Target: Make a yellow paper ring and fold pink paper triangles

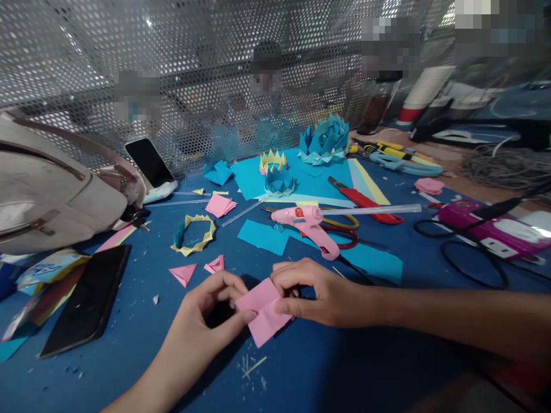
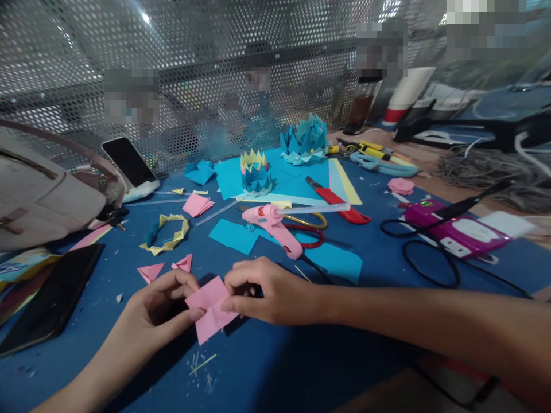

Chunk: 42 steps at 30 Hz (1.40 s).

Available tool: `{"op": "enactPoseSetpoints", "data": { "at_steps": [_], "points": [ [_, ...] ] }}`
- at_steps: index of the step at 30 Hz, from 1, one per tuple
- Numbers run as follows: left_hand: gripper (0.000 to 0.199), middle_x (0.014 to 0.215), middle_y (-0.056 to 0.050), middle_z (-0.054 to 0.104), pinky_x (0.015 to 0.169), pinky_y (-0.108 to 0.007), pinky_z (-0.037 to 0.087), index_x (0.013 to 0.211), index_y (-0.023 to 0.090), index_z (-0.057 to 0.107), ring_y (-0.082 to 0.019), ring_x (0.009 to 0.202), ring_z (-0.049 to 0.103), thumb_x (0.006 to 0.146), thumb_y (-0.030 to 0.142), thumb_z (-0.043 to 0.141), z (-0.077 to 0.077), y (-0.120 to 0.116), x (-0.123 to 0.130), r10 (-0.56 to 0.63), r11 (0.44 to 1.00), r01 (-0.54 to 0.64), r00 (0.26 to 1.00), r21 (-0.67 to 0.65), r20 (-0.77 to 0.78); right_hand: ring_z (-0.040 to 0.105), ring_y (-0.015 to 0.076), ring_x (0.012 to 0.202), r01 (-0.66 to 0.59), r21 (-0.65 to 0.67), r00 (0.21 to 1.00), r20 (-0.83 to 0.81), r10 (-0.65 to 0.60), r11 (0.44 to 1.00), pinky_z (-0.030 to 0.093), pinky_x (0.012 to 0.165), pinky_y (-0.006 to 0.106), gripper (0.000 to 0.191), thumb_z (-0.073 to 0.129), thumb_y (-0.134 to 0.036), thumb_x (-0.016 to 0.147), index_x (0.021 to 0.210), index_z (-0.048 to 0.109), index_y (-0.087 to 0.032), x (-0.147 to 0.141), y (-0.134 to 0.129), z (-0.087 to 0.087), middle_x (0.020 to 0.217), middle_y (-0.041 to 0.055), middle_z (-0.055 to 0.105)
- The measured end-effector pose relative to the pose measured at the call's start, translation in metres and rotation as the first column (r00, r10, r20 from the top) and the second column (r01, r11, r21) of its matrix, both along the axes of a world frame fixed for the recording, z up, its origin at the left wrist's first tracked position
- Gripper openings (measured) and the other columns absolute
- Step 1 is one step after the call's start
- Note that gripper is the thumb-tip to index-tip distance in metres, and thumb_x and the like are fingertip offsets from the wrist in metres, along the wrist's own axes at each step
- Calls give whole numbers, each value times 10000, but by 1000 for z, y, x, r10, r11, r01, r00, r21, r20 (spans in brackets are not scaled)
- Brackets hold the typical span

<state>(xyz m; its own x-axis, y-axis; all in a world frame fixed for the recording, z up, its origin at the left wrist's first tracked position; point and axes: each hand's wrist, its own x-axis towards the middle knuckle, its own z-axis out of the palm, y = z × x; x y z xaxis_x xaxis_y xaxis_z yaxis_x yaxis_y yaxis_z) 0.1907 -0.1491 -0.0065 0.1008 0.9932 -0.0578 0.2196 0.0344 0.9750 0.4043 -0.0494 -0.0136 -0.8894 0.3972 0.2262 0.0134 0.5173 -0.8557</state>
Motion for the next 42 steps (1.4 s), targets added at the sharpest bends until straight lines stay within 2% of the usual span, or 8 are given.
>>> {"op": "enactPoseSetpoints", "data": {
  "at_steps": [8,14,21,24,27,32,37,42],
  "points": [
    [216,707,38,595,630,-221,468,1026,200,581,-115,669,584,841,262,674,-3,-1,1,64,997,-64,998,35,17,476,126,701,-51,55,998,-29,52,997,385,679,267,219,642,-236,903,708,597,-149,-1,-3,-3,659,-17,536],
    [295,765,66,637,690,-211,499,1126,277,603,-96,703,635,854,162,599,0,-5,3,-29,990,56,979,131,-203,460,124,724,-4,184,999,32,-2,983,365,723,277,172,657,-237,915,782,600,-144,-2,-7,4,715,-19,570],
    [445,889,62,660,829,-330,467,1284,356,495,-158,882,622,906,145,603,-11,-7,-5,20,946,144,867,289,-499,472,143,786,8,351,994,102,-47,936,333,776,294,170,639,-250,956,816,619,-155,-1,-8,2,774,-13,613],
    [311,876,62,662,858,-347,410,1155,297,553,-155,853,600,913,115,627,-12,-7,-7,8,905,243,811,349,-585,489,156,820,-15,410,992,119,-37,912,333,784,304,100,664,-235,939,873,646,-161,1,-4,0,828,-3,631],
    [184,910,52,670,867,-314,386,1024,242,601,-134,855,589,933,82,603,-9,-9,-7,-24,855,320,812,409,-584,521,162,861,-49,425,993,120,-3,904,348,818,308,46,651,-182,939,897,653,-165,3,0,0,867,1,657],
    [188,1060,-18,696,932,-275,387,1111,158,650,-140,972,586,1013,127,492,-11,-12,-9,-77,710,488,771,508,-632,564,170,959,-176,536,984,86,154,826,389,865,308,162,486,-151,1015,1018,648,-156,3,7,3,1022,40,702],
    [347,1004,-37,724,982,-322,377,1093,138,699,-168,973,598,1066,161,354,-26,-15,-11,102,577,484,756,658,-646,570,160,1085,-223,619,966,35,257,753,405,956,334,291,345,-131,1052,1115,628,-159,6,11,1,1146,32,723],
    [396,1020,-8,744,1004,-321,384,1056,164,719,-154,973,621,1081,190,325,-32,-15,-12,152,552,470,756,689,-637,570,152,1066,-228,629,960,18,279,743,412,916,320,226,423,-198,1054,1104,639,-154,7,14,-2,1161,8,726]
  ]
}}
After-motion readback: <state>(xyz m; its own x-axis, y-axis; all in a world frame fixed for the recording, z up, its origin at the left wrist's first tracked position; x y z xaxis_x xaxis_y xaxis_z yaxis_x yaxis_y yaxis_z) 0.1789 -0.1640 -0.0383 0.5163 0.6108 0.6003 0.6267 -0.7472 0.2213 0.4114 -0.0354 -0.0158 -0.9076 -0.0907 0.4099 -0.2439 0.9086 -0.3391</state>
